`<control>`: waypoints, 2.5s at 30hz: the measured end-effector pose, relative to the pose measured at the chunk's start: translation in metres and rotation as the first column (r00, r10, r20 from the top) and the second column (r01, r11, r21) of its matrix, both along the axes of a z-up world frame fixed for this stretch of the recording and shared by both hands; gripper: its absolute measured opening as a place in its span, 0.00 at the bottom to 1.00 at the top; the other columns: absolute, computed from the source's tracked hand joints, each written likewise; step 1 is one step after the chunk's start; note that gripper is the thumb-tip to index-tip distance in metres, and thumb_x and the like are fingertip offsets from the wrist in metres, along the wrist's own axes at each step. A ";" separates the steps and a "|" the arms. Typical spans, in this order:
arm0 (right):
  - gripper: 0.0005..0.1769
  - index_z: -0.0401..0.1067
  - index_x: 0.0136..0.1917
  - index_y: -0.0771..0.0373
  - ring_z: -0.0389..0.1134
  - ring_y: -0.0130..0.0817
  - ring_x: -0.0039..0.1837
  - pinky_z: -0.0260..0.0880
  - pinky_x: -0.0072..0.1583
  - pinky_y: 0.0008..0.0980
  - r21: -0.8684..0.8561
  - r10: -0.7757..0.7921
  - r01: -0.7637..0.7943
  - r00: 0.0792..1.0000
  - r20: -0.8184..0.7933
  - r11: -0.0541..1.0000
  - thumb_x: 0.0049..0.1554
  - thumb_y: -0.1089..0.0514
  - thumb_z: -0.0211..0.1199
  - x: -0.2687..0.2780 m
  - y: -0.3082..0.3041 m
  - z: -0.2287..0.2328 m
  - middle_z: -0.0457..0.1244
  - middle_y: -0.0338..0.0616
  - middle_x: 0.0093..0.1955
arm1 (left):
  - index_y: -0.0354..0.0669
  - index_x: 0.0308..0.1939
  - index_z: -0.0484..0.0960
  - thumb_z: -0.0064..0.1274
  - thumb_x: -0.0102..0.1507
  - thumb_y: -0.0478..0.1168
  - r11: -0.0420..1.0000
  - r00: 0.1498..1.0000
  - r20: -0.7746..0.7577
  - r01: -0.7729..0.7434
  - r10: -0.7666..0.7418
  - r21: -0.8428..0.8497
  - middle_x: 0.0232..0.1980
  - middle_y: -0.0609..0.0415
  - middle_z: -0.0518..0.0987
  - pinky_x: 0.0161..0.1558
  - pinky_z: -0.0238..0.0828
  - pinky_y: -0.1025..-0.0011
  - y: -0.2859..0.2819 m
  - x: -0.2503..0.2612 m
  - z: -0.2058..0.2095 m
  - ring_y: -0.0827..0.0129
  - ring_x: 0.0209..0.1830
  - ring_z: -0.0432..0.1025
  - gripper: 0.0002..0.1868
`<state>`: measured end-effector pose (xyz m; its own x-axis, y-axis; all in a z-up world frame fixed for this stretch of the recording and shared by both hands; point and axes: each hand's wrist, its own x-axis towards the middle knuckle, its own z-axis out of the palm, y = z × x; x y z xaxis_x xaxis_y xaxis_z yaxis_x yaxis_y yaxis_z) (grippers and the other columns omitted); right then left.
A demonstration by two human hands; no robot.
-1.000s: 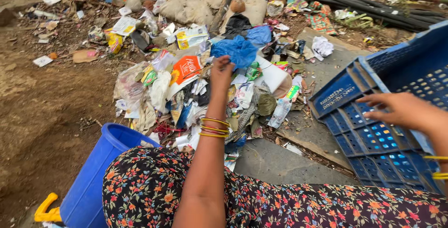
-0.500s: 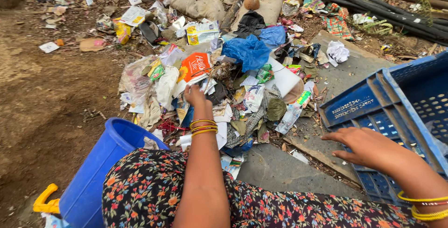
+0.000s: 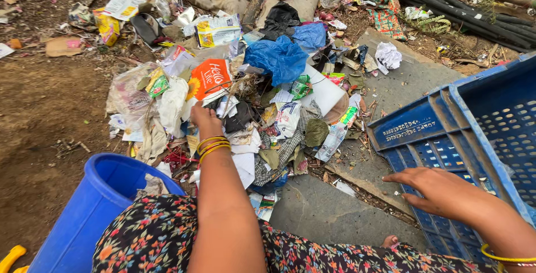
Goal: The person sorts through a pile of trash on the ground by hand, picking up various plastic wrappers, containers, and scraps and placing some into a blue plastic crate while putting others into a blue bucket.
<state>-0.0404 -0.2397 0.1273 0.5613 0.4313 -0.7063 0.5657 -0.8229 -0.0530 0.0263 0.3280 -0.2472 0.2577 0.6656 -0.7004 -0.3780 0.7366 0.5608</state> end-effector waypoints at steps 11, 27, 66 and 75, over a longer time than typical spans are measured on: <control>0.33 0.65 0.73 0.37 0.68 0.37 0.68 0.67 0.69 0.38 0.086 -0.029 0.028 1.000 0.007 0.996 0.54 0.47 0.64 0.009 0.000 0.009 0.64 0.33 0.71 | 0.47 0.51 0.75 0.63 0.54 0.41 0.988 0.998 0.055 -0.035 0.044 -0.149 0.42 0.56 0.75 0.37 0.67 0.73 0.015 -0.011 0.006 0.72 0.38 0.71 0.23; 0.34 0.64 0.74 0.41 0.63 0.40 0.71 0.63 0.71 0.41 0.115 0.007 -0.020 0.993 0.114 0.993 0.55 0.43 0.62 -0.004 -0.007 0.028 0.62 0.37 0.70 | 0.48 0.48 0.82 0.56 0.60 0.32 0.850 0.906 0.349 0.021 -0.238 0.526 0.35 0.59 0.76 0.28 0.56 0.76 -0.117 0.039 0.198 0.78 0.27 0.61 0.13; 0.45 0.60 0.73 0.53 0.58 0.46 0.71 0.63 0.65 0.47 0.524 -0.241 -0.165 0.747 0.619 0.835 0.45 0.45 0.73 0.003 -0.008 0.018 0.57 0.46 0.71 | 0.39 0.59 0.67 0.58 0.63 0.28 0.213 0.284 0.081 0.474 -0.955 0.854 0.46 0.52 0.77 0.42 0.73 0.80 -0.335 -0.048 0.293 0.77 0.41 0.76 0.23; 0.50 0.59 0.73 0.57 0.58 0.49 0.70 0.60 0.67 0.47 0.667 -0.335 -0.217 0.730 0.596 0.713 0.42 0.43 0.76 0.001 -0.004 0.018 0.58 0.48 0.71 | 0.42 0.60 0.66 0.55 0.66 0.30 0.150 0.138 0.096 0.466 -0.986 0.872 0.49 0.51 0.78 0.50 0.73 0.76 -0.338 -0.064 0.328 0.74 0.48 0.75 0.21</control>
<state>-0.0391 -0.2435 0.1450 0.7739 0.5545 0.3058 0.6258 -0.7437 -0.2352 -0.0376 -0.0103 0.0812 0.9580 -0.1011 0.2684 -0.1987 0.4407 0.8754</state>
